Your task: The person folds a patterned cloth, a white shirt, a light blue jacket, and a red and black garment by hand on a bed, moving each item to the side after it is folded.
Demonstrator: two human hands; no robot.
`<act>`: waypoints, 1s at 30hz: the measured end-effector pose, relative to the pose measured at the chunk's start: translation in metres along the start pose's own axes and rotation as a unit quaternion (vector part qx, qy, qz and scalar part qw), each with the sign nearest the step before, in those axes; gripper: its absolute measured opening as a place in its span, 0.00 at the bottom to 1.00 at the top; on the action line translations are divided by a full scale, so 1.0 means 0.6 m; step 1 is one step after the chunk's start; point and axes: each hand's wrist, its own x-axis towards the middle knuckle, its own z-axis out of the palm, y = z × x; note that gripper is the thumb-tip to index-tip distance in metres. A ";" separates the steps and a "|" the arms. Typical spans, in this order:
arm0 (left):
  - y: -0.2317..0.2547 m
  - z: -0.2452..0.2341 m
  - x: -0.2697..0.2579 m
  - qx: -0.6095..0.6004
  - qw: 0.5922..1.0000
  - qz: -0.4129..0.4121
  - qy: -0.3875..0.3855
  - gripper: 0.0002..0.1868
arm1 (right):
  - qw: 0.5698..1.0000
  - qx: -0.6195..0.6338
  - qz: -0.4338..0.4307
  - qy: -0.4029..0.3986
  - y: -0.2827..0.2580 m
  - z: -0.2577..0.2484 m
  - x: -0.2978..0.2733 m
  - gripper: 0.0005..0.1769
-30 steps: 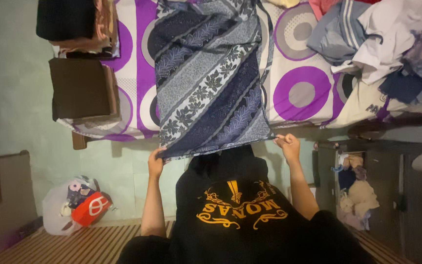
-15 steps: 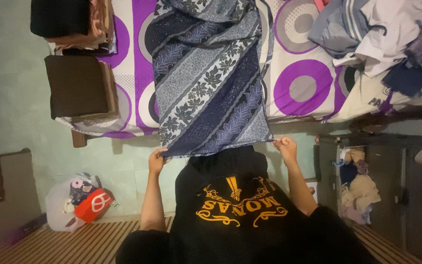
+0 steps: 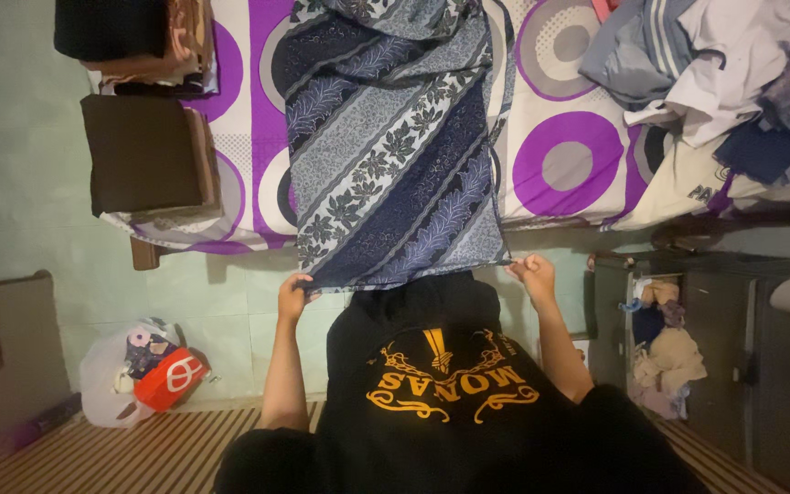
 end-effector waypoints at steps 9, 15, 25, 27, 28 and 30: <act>0.072 0.002 0.018 -0.008 0.998 0.043 -0.035 0.21 | 0.999 0.014 -0.030 -0.007 -0.075 0.024 -0.010 0.18; 0.125 -0.005 0.035 0.091 0.990 0.100 -0.037 0.20 | 0.998 0.001 -0.055 0.010 -0.097 0.029 -0.005 0.16; 0.152 0.002 -0.163 0.034 0.985 0.169 -0.001 0.21 | 0.989 0.026 -0.134 -0.052 -0.078 -0.027 -0.117 0.17; 0.162 0.005 -0.219 0.017 0.987 0.159 -0.003 0.22 | 0.987 0.035 -0.149 -0.056 -0.077 -0.050 -0.149 0.17; 0.169 0.009 -0.251 0.004 0.989 0.147 -0.005 0.22 | 0.986 0.044 -0.150 -0.056 -0.078 -0.061 -0.168 0.17; 0.186 0.018 -0.323 0.027 0.987 0.161 -0.002 0.24 | 0.985 0.055 -0.154 -0.057 -0.085 -0.081 -0.211 0.17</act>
